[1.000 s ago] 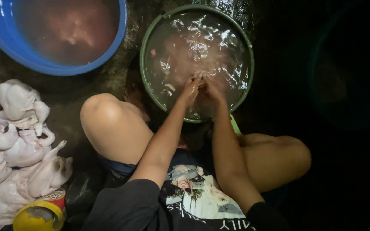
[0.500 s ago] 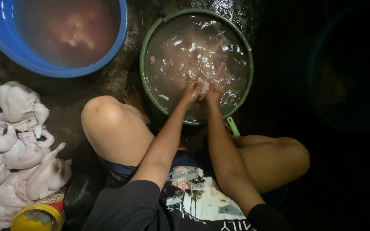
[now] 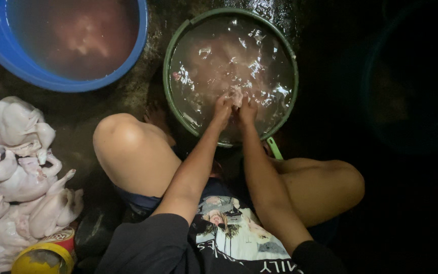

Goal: The person sits on the floor and washes chicken pieces by hand in a large basin of bloody water, rubbing and turning each piece before setting it aside. Whole plucked chickens are piled on the floor beside the basin and a blue basin of bloody water sits nearby.

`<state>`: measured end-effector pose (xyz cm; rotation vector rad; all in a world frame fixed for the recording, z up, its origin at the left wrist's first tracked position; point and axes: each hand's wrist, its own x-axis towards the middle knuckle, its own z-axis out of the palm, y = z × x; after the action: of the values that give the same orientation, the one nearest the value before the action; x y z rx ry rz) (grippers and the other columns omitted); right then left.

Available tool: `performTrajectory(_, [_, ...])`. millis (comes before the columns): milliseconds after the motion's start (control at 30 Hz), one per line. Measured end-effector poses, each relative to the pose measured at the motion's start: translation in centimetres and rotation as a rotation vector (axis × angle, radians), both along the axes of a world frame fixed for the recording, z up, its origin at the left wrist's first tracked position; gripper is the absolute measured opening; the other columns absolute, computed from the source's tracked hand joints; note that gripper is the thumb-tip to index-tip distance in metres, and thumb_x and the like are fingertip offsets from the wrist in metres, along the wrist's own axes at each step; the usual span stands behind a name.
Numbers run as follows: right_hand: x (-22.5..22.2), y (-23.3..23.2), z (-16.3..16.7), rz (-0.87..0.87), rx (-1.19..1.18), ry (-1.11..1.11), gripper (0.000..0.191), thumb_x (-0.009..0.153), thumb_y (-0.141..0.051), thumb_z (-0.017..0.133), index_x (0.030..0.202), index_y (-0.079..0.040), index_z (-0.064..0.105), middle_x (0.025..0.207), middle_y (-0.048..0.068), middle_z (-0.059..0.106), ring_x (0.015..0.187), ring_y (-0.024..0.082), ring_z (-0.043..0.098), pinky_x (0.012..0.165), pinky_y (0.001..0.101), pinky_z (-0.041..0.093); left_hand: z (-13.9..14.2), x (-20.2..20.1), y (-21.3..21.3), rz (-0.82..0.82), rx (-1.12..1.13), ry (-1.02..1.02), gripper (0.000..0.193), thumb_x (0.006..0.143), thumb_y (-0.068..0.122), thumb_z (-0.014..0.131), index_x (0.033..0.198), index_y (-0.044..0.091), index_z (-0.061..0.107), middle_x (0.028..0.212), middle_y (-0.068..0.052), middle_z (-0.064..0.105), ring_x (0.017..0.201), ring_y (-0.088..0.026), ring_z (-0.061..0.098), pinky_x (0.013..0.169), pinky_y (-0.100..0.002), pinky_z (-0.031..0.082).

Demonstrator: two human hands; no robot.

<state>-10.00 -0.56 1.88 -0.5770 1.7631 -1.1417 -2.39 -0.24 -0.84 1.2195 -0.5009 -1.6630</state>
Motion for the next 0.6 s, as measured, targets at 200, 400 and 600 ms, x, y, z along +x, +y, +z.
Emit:
performTrajectory(200, [0.0, -0.3, 0.5, 0.192, -0.367, -0.074, 0.040, 0.095, -0.012, 0.054, 0.135, -0.007, 0.059, 0.119, 0.004, 0.068, 0.101, 0.014, 0.064, 0.085, 0.0268, 0.053, -0.3, -0.3, -0.3, 0.078, -0.221, -0.152, 0.028, 0.099, 0.008, 0.063, 0.125, -0.002, 0.068, 0.111, -0.008, 0.074, 0.094, -0.012, 0.068, 0.080, -0.026, 0.056])
performTrajectory(400, [0.4, 0.2, 0.2, 0.354, -0.122, -0.386, 0.040, 0.101, -0.012, 0.056, 0.141, -0.010, 0.060, 0.108, 0.002, 0.067, 0.086, 0.013, 0.060, 0.071, 0.0274, 0.050, -0.1, 0.8, -0.2, 0.155, -0.088, -0.155, 0.026, 0.094, 0.014, 0.070, 0.116, 0.001, 0.074, 0.095, -0.004, 0.074, 0.078, -0.012, 0.062, 0.068, -0.027, 0.051])
performTrajectory(600, [0.9, 0.5, -0.3, 0.454, -0.190, -0.246, 0.029, 0.106, -0.016, 0.058, 0.133, -0.007, 0.063, 0.111, 0.002, 0.069, 0.094, 0.010, 0.065, 0.076, 0.0248, 0.056, -0.8, 1.6, -0.2, 0.181, 0.058, -0.167, 0.024, 0.100, 0.023, 0.067, 0.108, 0.002, 0.075, 0.089, -0.004, 0.070, 0.075, -0.013, 0.058, 0.066, -0.029, 0.047])
